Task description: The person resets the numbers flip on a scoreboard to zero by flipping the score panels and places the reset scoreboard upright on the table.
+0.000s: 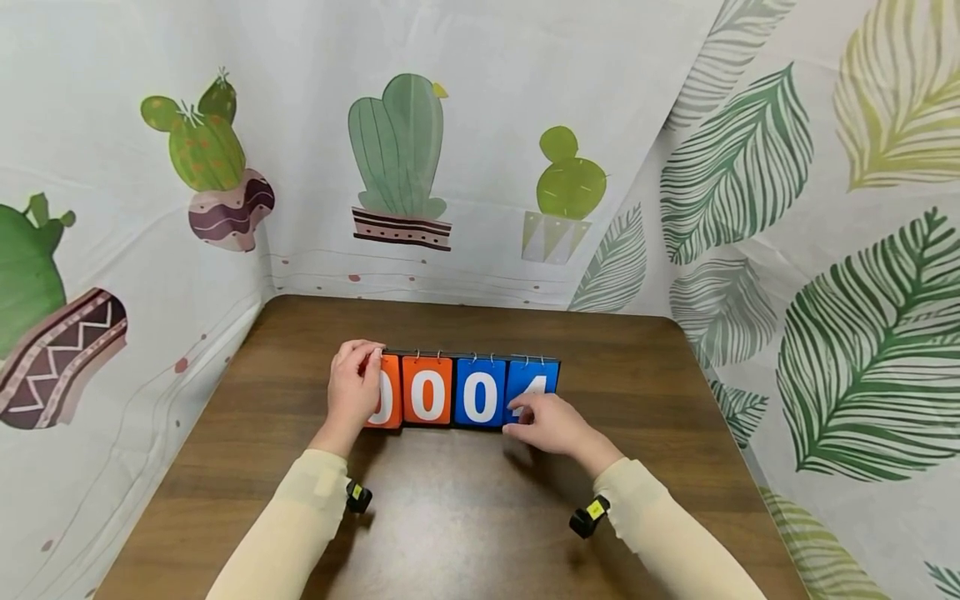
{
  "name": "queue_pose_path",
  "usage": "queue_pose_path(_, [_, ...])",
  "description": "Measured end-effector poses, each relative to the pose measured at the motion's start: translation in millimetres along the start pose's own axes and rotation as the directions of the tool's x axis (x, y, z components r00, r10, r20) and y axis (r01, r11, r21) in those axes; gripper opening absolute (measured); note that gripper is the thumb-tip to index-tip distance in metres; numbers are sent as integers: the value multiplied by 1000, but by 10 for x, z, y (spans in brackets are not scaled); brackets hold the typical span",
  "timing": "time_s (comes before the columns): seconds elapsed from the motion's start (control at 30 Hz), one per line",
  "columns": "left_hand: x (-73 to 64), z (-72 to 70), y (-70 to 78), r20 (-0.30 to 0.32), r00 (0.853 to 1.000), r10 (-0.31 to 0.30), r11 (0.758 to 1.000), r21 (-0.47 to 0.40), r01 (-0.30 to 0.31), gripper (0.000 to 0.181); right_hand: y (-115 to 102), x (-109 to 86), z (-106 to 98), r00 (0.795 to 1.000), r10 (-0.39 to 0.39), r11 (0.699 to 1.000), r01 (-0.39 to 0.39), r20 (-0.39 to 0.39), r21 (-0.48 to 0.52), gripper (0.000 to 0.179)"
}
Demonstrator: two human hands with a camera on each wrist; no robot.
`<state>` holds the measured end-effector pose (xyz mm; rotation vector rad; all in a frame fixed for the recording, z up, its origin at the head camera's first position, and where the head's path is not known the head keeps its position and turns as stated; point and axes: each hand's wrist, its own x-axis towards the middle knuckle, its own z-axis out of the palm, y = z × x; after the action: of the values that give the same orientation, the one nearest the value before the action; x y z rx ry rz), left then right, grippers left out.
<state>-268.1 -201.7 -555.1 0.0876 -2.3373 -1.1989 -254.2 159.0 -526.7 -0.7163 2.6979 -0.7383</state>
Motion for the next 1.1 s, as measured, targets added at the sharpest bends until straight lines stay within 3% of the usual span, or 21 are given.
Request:
queue_pose_path(0.13, [3,4,-11,1,1000,-1,1000,6,1,26,-19,17,-269,995,-97,982,97,-10,164,35])
queue_pose_path(0.27, [-4,0,3,14,1000,-14,1000,9,14,27,-58,53,-599,977,-150,928,191,-149,321,25])
queue_pose_path(0.37, [-15,0,19,23,1000,-18,1000,10,18,27,-58,103,-816,934,-152,855,288,-323,432,18])
queue_pose_path(0.43, [-19,-3,22,26,999,-19,1000,9,19,27,-33,155,-931,895,-135,804,350,-426,480,15])
queue_pose_path(0.53, [-18,-10,21,23,1000,-17,1000,7,17,27,38,258,-1060,860,-63,717,392,-507,576,16])
queue_pose_path(0.6, [-15,-14,18,20,1000,-14,1000,7,14,27,119,338,-1112,866,-8,654,383,-500,653,17])
queue_pose_path(0.73, [-13,-8,4,19,1000,-7,1000,11,7,27,330,473,-1103,929,102,501,260,-355,825,18])
queue_pose_path(0.8, [-19,-6,-4,20,1000,-5,1000,13,5,27,450,519,-1029,957,133,459,170,-256,872,20])
queue_pose_path(0.87, [-29,-7,-10,19,1000,-6,1000,14,6,27,566,563,-917,974,156,441,80,-164,894,23])
queue_pose_path(0.93, [-35,-7,-14,17,1000,-6,1000,12,6,26,662,604,-802,981,173,463,0,-90,886,27])
queue_pose_path(1.1, [-17,0,-12,1,1000,13,1000,18,-13,27,812,714,-604,972,229,562,-171,46,810,44])
